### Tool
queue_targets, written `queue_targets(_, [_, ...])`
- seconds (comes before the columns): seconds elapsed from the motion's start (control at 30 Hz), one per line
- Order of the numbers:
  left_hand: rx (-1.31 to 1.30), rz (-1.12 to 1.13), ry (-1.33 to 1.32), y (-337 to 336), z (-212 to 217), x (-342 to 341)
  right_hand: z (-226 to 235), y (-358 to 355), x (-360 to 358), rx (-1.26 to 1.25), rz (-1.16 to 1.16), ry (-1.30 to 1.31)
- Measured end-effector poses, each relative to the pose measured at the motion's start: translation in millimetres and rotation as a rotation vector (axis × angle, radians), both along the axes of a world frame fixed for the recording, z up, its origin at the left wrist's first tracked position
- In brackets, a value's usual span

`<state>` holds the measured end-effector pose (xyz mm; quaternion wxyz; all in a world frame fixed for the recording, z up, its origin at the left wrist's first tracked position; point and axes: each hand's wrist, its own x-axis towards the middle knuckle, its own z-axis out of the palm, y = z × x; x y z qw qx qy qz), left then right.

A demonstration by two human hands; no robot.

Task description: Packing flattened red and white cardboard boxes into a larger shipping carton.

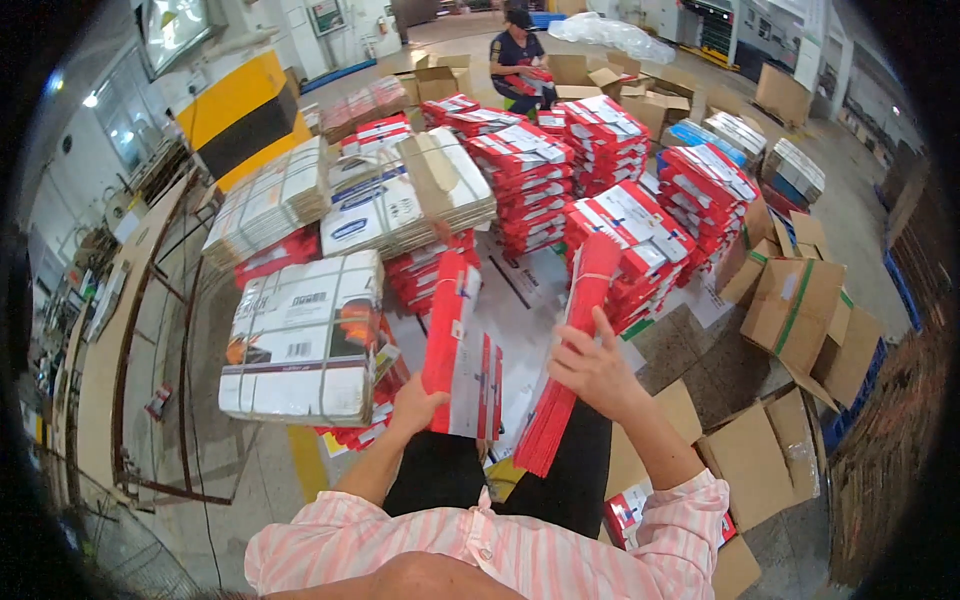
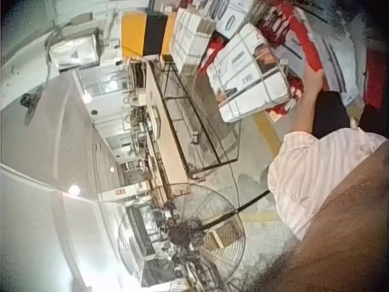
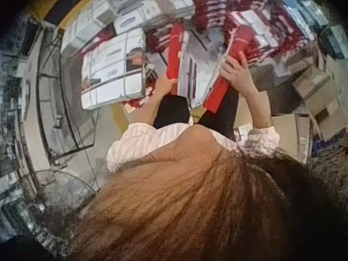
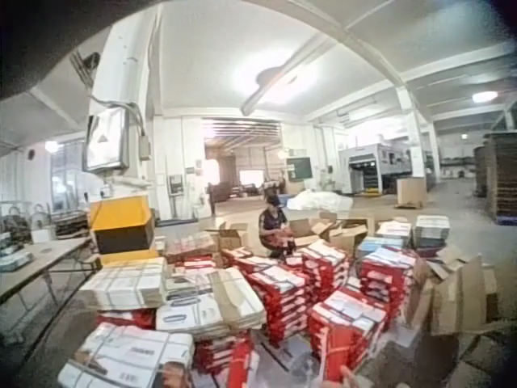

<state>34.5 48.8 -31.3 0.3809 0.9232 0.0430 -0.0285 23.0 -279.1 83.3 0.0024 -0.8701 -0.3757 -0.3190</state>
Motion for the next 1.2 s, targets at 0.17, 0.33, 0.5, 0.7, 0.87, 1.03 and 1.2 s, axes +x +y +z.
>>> queue_targets(0.17, [-0.124,-0.15,0.002,-1.8,15.1,-59.3,-39.0,41.7,-15.8,-0.034,0.092,0.075])
queue_targets(0.33, [-0.273,-0.209,0.002,2.4,19.9,-89.6,-43.2,51.3,-35.0,0.123,0.076,0.092])
queue_targets(0.5, [-0.298,-0.171,0.046,22.5,1.9,-83.1,-57.3,52.1,-50.1,0.138,-0.025,0.071])
queue_targets(0.7, [-0.375,-0.434,-0.19,1.8,22.6,-60.8,-98.6,72.9,-50.2,1.32,-0.268,0.612])
queue_targets(0.87, [-1.043,-0.234,0.343,-33.4,25.9,-32.0,-104.0,108.6,-33.8,1.538,-0.05,1.122])
queue_targets(1.03, [-0.801,-0.306,0.195,-27.7,28.0,-31.0,-86.4,108.6,-30.2,1.533,-0.06,1.284])
queue_targets(1.2, [-0.768,-0.248,0.218,-15.6,27.0,-27.4,-79.0,92.9,-24.0,1.064,-0.209,0.928])
